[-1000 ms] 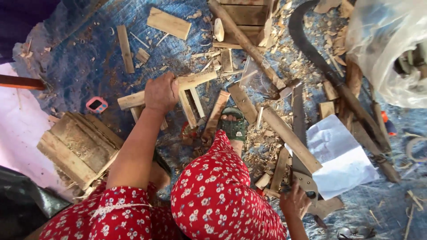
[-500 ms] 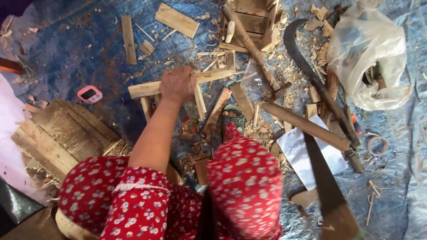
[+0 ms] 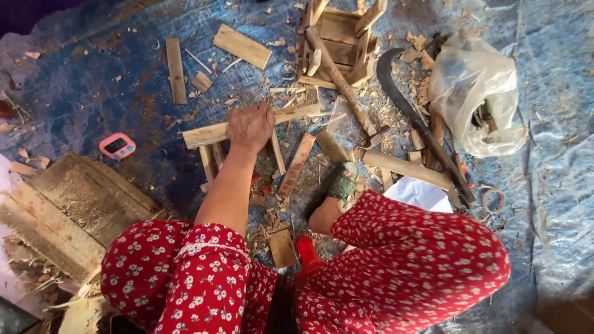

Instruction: Assembling a small wooden structure using a hammer and nails on a floor-based workspace.

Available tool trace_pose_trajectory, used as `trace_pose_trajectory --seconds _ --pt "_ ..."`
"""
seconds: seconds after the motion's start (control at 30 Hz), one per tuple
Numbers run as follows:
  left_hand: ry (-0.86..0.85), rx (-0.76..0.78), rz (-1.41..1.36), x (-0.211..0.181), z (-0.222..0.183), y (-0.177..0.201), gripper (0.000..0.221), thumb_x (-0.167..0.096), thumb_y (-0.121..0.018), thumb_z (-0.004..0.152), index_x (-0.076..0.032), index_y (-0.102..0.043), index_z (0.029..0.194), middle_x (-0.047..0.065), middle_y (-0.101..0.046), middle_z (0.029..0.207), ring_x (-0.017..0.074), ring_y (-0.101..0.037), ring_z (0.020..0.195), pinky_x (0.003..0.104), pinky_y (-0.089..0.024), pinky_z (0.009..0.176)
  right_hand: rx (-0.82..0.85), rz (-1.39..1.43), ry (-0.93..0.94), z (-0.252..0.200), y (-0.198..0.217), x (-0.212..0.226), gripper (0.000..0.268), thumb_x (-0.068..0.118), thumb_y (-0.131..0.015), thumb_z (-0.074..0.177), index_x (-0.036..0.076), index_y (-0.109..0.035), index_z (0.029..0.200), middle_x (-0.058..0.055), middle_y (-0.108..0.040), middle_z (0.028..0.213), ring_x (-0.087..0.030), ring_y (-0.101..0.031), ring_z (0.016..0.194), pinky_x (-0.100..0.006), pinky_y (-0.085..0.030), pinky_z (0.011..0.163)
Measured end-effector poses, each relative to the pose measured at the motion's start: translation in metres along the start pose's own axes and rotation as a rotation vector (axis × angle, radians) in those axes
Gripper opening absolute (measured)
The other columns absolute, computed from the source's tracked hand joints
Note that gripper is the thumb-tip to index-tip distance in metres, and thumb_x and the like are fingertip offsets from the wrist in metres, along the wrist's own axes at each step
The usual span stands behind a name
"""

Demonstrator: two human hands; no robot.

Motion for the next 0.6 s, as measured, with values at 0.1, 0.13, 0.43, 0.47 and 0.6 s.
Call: trace_pose_trajectory --seconds 0.1,0.13,0.43,0.47,0.6 --pt "0.031 0.053 0.004 -0.015 0.009 0.029 0.03 -0.039 -0.046 0.101 -0.019 -0.066 0.093 0.005 -0.072 0.076 0.0292 -0.069 0.065 0.044 -0.047 0.076 -0.018 -0.022 0.079 0.006 -0.11 0.089 0.075 -0.011 -0.066 0.059 -0.005 -0.056 0.133 -0.018 -0.062 0.117 -0.029 -0.064 0.095 -0.038 -0.055 0.085" --pt "0.066 0.101 0.022 -0.021 0.012 0.043 0.028 -0.029 -0.05 0.1 -0.012 -0.07 0.091 0.009 -0.076 0.078 0.0316 -0.069 0.064 0.047 -0.05 0.078 -0.018 -0.028 0.103 0.006 -0.14 0.118 0.074 -0.011 -0.066 0.058 -0.005 -0.058 0.132 -0.017 -0.062 0.117 -0.028 -0.064 0.095 -0.037 -0.055 0.086" --pt "0.217 0.415 -0.023 -0.018 0.014 0.044 0.031 -0.034 -0.044 0.104 -0.015 -0.068 0.103 0.01 -0.077 0.09 0.0311 -0.067 0.077 0.044 -0.041 0.092 0.325 0.553 0.209 -0.035 -0.32 0.14 0.021 0.007 -0.064 0.078 0.007 -0.05 0.094 0.002 -0.062 0.06 -0.009 -0.051 0.037 -0.023 -0.046 0.032" --pt "0.215 0.417 -0.023 -0.018 0.013 0.042 0.031 -0.034 -0.044 0.104 -0.015 -0.068 0.103 0.01 -0.077 0.09 0.0311 -0.067 0.077 0.044 -0.041 0.092 0.324 0.553 0.206 -0.036 -0.316 0.142 0.021 0.007 -0.064 0.078 0.007 -0.05 0.094 0.002 -0.062 0.06 -0.009 -0.051 0.037 -0.023 -0.046 0.032" --pt "0.179 0.321 0.024 -0.019 0.014 0.047 0.03 -0.035 -0.048 0.102 -0.015 -0.071 0.101 0.01 -0.077 0.085 0.031 -0.066 0.068 0.043 -0.043 0.085 0.342 0.518 0.219 -0.037 -0.308 0.149 0.023 0.005 -0.067 0.077 0.004 -0.054 0.095 0.002 -0.066 0.061 -0.008 -0.052 0.041 -0.022 -0.044 0.04"
Point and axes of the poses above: each hand's wrist, its own z-axis towards the middle knuckle, its own y-axis out of the back of the hand, x = y × z, the point moved 6 cm from there along z, towards the middle knuckle
